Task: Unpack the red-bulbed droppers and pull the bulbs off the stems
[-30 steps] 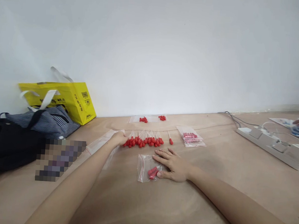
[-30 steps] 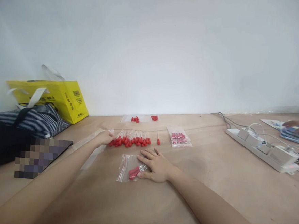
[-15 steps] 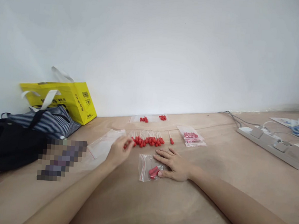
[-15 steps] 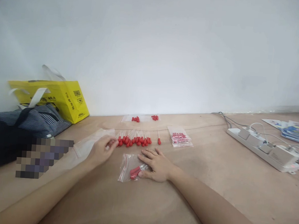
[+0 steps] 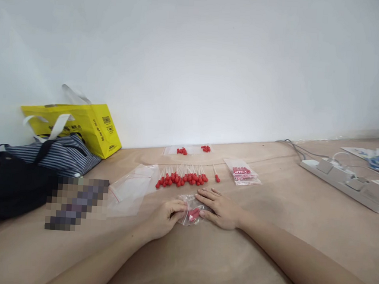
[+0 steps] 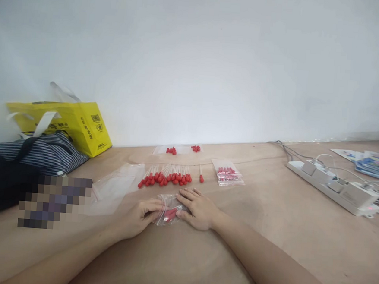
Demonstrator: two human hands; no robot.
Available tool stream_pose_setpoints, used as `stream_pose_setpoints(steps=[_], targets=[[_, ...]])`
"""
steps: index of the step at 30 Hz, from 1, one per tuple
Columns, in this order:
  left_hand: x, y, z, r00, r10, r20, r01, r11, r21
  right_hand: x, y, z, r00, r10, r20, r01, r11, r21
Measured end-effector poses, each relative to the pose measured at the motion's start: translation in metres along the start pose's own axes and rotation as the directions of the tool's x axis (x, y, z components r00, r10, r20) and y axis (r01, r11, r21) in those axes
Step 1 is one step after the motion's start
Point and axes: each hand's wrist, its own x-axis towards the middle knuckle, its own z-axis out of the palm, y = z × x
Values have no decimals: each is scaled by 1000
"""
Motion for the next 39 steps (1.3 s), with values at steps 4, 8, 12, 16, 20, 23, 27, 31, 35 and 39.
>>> stream_pose_setpoints(steps=[4,8,12,16,20,23,27,31,35,39], targets=[[2,6,-4,998,-22,67,24,999,-24,1,-2,4,999,15,-48,-14,1000,14],[3,9,2,999,-1,39,-1,999,34,3,-7,7,994,59,-88,-59,998,13],[3,6,10,990,111,-86,-95,980,175,3,-9,8,993,63,-98,-61,998,20],[-1,1,5,972,189,-138,-143,947,287,1,-7,7,996,46,-80,-44,999,26],[-8,-6,-3,963,227,-144,-186,949,255,1,-6,5,997,41,-62,-41,999,15],[-10,-9,-4,955,282,-96,-259,945,202,1,-5,6,997,45,-59,-45,999,0],[-11,-3,-6,963,269,-19,-266,958,109,1,-5,6,996,36,-81,-35,999,15],[-12,10,-11,982,178,69,-180,983,37,1,-6,7,996,42,-80,-41,999,14],[-12,9,-9,980,195,39,-197,978,73,2,-6,7,994,56,-98,-54,998,23],[-12,-2,0,958,288,-13,-281,942,185,2,-7,8,993,54,-108,-51,998,31]])
